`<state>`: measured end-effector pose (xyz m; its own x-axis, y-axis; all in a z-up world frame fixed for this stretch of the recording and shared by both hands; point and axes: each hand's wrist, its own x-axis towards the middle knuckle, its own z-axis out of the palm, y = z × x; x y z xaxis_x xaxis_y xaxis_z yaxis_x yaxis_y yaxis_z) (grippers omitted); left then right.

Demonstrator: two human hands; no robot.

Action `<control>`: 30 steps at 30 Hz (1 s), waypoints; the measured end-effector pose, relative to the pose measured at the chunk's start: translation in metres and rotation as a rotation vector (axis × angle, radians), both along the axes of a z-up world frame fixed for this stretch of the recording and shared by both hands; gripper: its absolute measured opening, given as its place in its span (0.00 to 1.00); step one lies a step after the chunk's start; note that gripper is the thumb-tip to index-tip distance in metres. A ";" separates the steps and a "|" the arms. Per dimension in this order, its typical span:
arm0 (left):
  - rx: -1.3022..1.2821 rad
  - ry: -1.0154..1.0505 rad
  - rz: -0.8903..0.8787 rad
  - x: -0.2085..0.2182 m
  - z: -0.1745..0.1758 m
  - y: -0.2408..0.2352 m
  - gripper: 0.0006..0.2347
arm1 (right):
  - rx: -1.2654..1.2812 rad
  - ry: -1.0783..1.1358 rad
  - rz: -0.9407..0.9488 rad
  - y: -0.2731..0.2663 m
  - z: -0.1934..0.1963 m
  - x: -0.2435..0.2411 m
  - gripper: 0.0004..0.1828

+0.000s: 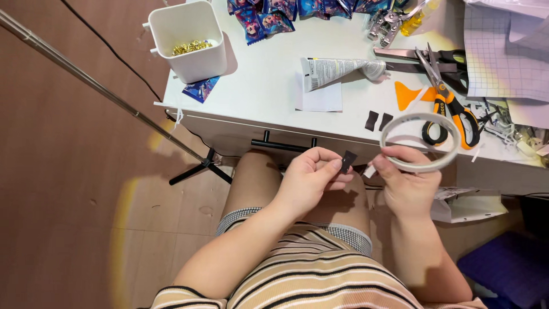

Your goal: The person applies adhesive from a tube and double-sided tape to small pieces of paper and black strips.

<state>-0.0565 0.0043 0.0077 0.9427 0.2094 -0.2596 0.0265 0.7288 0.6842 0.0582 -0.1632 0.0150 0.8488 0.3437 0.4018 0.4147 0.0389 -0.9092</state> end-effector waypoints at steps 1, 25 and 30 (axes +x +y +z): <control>-0.002 0.002 0.001 -0.001 -0.001 0.002 0.06 | -0.002 0.002 0.001 0.004 0.007 -0.008 0.14; -0.029 0.109 -0.067 -0.003 0.000 0.000 0.13 | -0.336 -0.224 0.009 0.017 0.036 -0.036 0.11; 0.047 0.065 -0.060 -0.005 -0.009 -0.002 0.15 | -0.251 -0.311 0.038 0.021 0.032 -0.035 0.11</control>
<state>-0.0613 0.0019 -0.0009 0.9355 0.1666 -0.3115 0.1144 0.6914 0.7133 0.0230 -0.1424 0.0475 0.6847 0.4926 0.5371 0.6739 -0.1475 -0.7239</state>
